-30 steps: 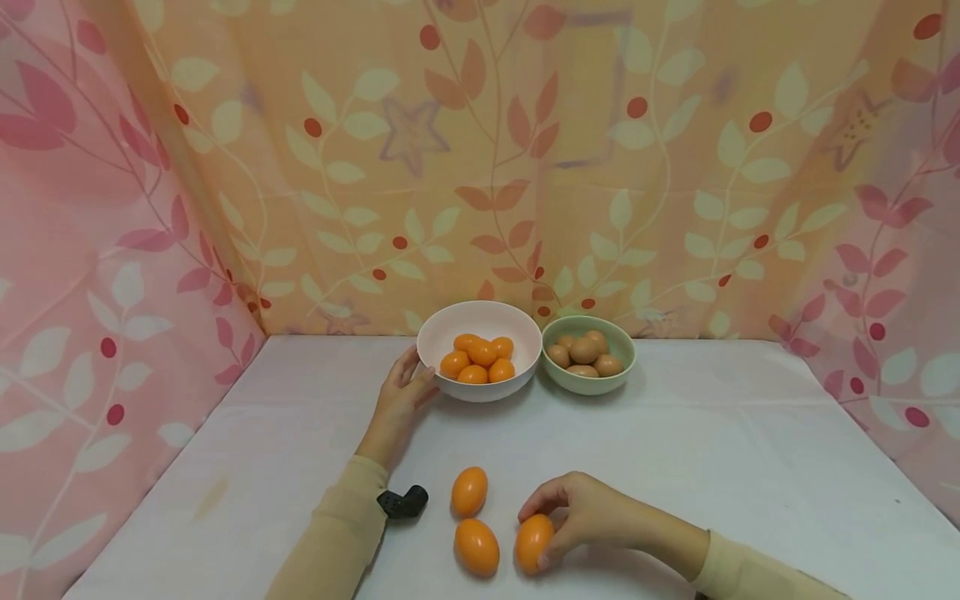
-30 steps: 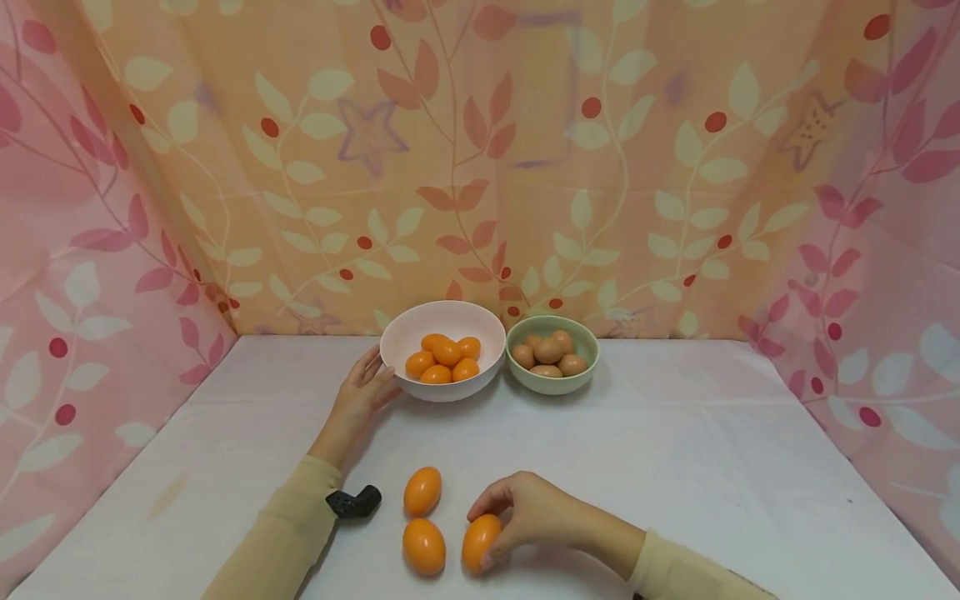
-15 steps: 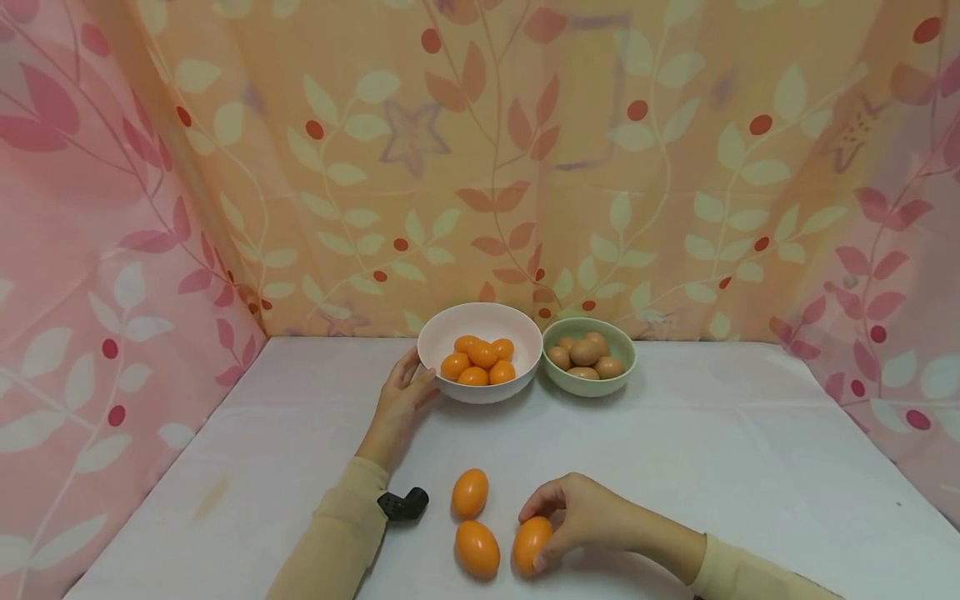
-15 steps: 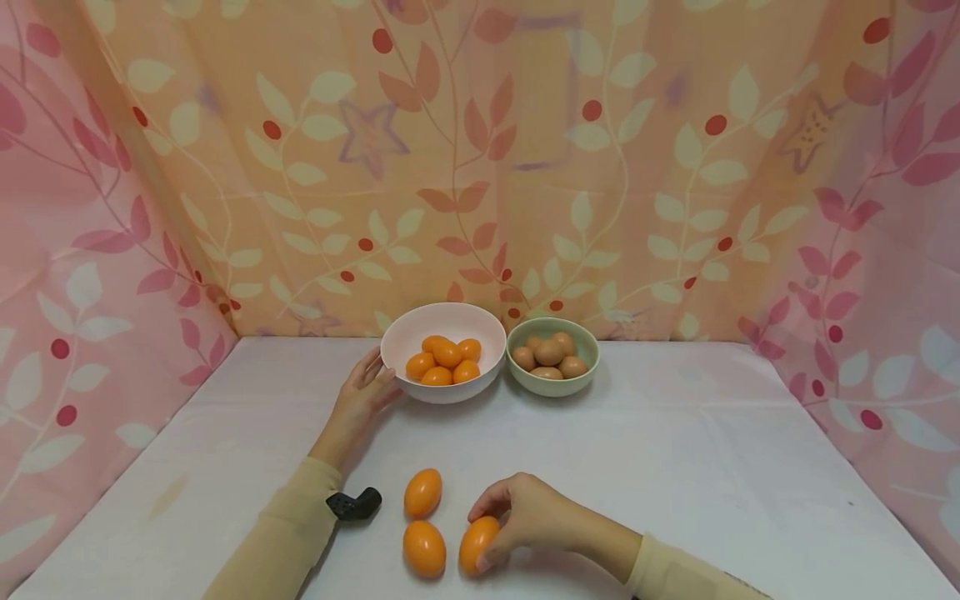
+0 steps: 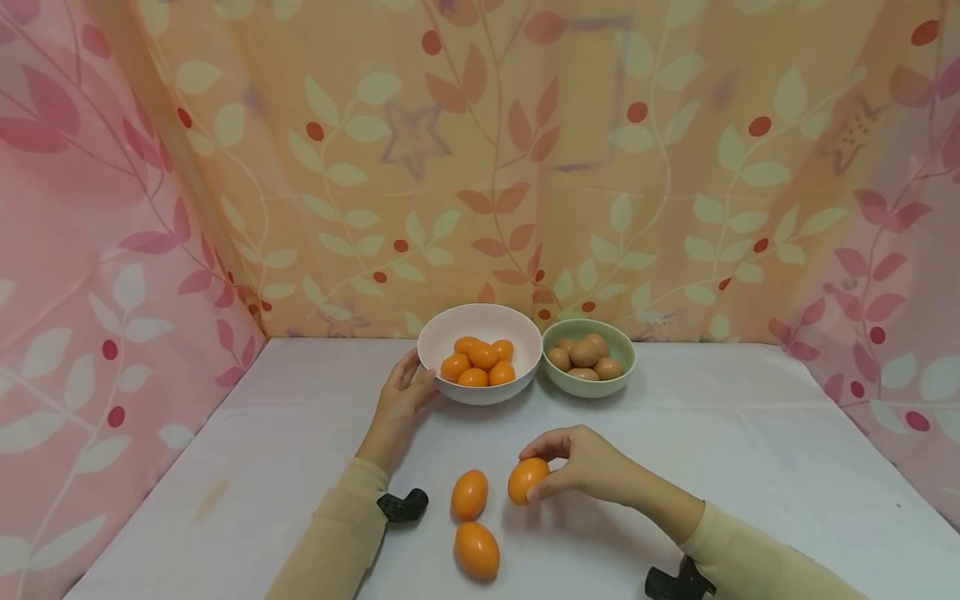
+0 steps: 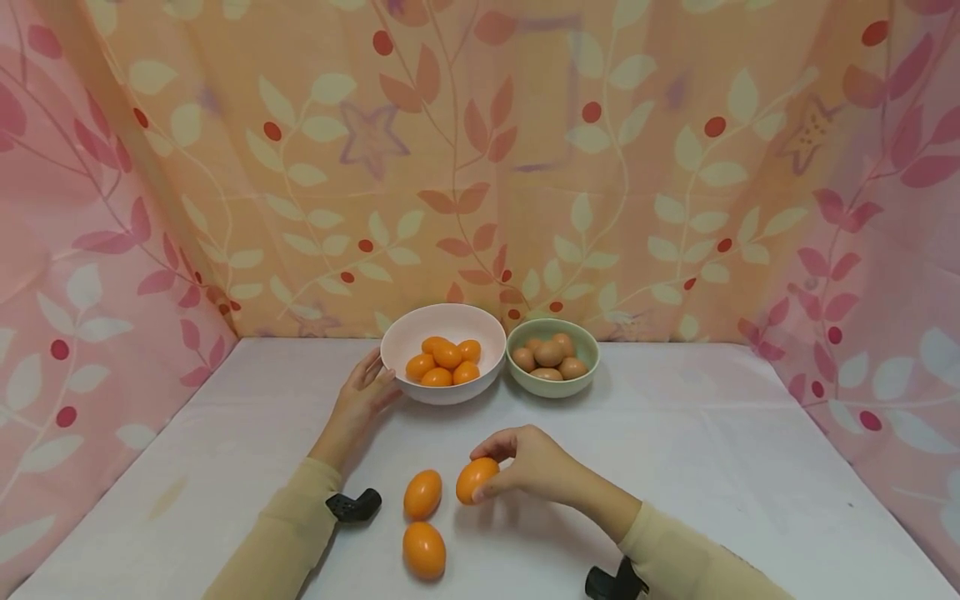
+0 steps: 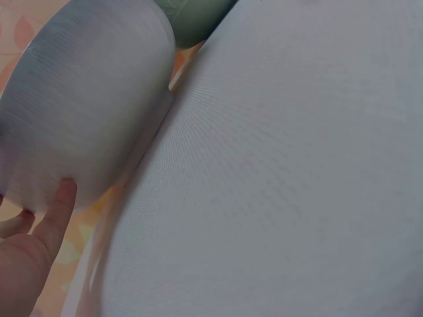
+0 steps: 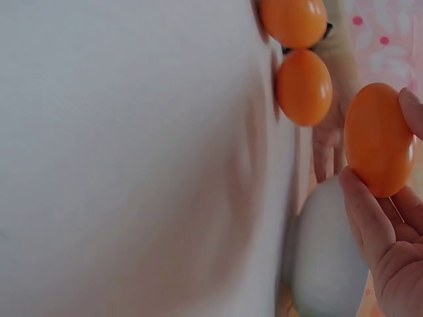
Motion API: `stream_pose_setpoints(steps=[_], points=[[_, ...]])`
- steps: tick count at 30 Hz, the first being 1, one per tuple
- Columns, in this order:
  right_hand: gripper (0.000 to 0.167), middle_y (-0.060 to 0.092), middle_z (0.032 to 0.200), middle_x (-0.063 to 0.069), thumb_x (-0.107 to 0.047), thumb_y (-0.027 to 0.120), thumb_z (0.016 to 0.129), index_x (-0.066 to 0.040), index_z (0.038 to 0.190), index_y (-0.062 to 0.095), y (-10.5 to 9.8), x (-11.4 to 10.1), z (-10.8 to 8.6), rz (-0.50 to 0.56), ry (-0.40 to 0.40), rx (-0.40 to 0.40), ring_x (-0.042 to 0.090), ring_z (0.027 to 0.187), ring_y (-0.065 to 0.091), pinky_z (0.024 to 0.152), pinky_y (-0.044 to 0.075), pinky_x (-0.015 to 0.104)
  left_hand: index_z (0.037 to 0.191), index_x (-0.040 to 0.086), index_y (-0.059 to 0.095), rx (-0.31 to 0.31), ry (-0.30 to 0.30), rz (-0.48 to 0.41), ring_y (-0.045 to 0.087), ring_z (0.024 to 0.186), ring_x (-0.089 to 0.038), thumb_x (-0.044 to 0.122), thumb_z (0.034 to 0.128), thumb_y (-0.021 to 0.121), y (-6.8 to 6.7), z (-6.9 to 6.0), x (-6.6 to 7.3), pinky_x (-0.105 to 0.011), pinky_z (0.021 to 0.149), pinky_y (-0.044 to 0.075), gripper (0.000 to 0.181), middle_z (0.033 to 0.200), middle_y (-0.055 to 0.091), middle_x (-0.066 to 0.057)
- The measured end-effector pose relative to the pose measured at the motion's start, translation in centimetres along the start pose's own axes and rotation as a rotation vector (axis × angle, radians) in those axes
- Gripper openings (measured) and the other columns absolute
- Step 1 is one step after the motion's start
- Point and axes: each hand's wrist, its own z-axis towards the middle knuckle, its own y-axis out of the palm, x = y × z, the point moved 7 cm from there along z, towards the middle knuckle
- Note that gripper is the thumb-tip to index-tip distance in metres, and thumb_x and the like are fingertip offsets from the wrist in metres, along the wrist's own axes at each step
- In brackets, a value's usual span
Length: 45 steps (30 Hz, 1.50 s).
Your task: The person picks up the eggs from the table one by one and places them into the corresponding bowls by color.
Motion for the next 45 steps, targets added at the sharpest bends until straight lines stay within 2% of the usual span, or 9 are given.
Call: stream_pose_setpoints(steps=[5, 11, 16, 25, 30, 35, 40, 45], points=[[0.049, 0.074, 0.106, -0.002, -0.029, 0.089, 0.072, -0.010, 0.114, 0.073, -1.5, -0.5, 1.2, -0.033, 0.004, 0.062, 0.016, 0.104, 0.062, 0.095, 0.051, 0.040, 0.157, 0.015, 0.026, -0.001, -0.002, -0.001, 0.029, 0.151, -0.027, 0.016, 0.1012, 0.057, -0.1, 0.1, -0.2, -0.048, 0.114, 0.043, 0.064, 0.165, 0.022, -0.008], [0.050, 0.074, 0.108, -0.001, -0.032, 0.089, 0.072, -0.012, 0.115, 0.073, -2.4, -0.6, 2.3, -0.036, 0.008, 0.093, 0.017, 0.104, 0.063, 0.092, 0.052, 0.032, 0.158, 0.014, 0.024, -0.011, -0.001, -0.005, 0.028, 0.151, -0.029, 0.017, 0.1015, 0.057, -0.1, 0.3, -0.3, -0.050, 0.116, 0.040, 0.066, 0.166, 0.020, -0.009], [0.049, 0.074, 0.107, -0.001, -0.032, 0.089, 0.072, -0.011, 0.114, 0.073, -2.8, -0.7, 3.3, -0.027, 0.000, 0.111, 0.017, 0.102, 0.063, 0.089, 0.053, 0.031, 0.158, 0.014, 0.024, -0.006, 0.001, 0.005, 0.029, 0.151, -0.029, 0.016, 0.1014, 0.057, -0.2, 0.2, -0.2, -0.050, 0.115, 0.042, 0.065, 0.166, 0.020, -0.009], [0.045, 0.074, 0.107, -0.003, -0.033, 0.089, 0.072, -0.016, 0.111, 0.074, -3.6, -1.4, 5.4, -0.040, 0.005, 0.162, 0.014, 0.099, 0.063, 0.088, 0.055, 0.029, 0.157, 0.016, 0.026, -0.001, -0.005, 0.016, 0.030, 0.150, -0.027, 0.018, 0.1005, 0.059, -0.3, 0.2, -0.2, -0.048, 0.114, 0.043, 0.066, 0.166, 0.021, -0.007], [0.045, 0.075, 0.106, 0.000, -0.032, 0.088, 0.073, -0.014, 0.112, 0.073, -4.1, -1.7, 6.4, -0.029, 0.012, 0.177, 0.014, 0.098, 0.064, 0.088, 0.056, 0.029, 0.158, 0.015, 0.025, -0.011, 0.002, 0.022, 0.030, 0.150, -0.027, 0.017, 0.1011, 0.058, -0.3, 0.3, -0.3, -0.048, 0.114, 0.043, 0.065, 0.166, 0.021, -0.008], [0.047, 0.074, 0.112, 0.004, -0.031, 0.088, 0.074, -0.011, 0.114, 0.073, -4.9, -2.4, 7.3, -0.021, 0.005, 0.209, 0.016, 0.103, 0.065, 0.093, 0.056, 0.032, 0.158, 0.015, 0.025, -0.005, 0.004, 0.022, 0.031, 0.150, -0.028, 0.016, 0.1010, 0.058, -0.2, 0.3, -0.1, -0.049, 0.114, 0.043, 0.065, 0.166, 0.021, -0.009], [0.050, 0.072, 0.117, 0.000, -0.037, 0.087, 0.073, -0.016, 0.115, 0.071, -5.4, -2.8, 8.2, -0.023, 0.044, 0.235, 0.017, 0.111, 0.062, 0.102, 0.052, 0.037, 0.158, 0.013, 0.024, -0.007, 0.011, 0.018, 0.029, 0.150, -0.029, 0.016, 0.1013, 0.057, -0.2, 0.3, -0.1, -0.051, 0.114, 0.042, 0.065, 0.166, 0.020, -0.010], [0.049, 0.073, 0.117, -0.001, -0.038, 0.088, 0.073, -0.018, 0.115, 0.072, -5.7, -3.3, 9.0, -0.031, 0.037, 0.246, 0.017, 0.116, 0.062, 0.110, 0.047, 0.038, 0.158, 0.014, 0.025, -0.003, 0.002, 0.018, 0.030, 0.150, -0.029, 0.017, 0.1017, 0.057, -0.1, 0.3, -0.2, -0.050, 0.114, 0.042, 0.064, 0.166, 0.020, -0.010]])
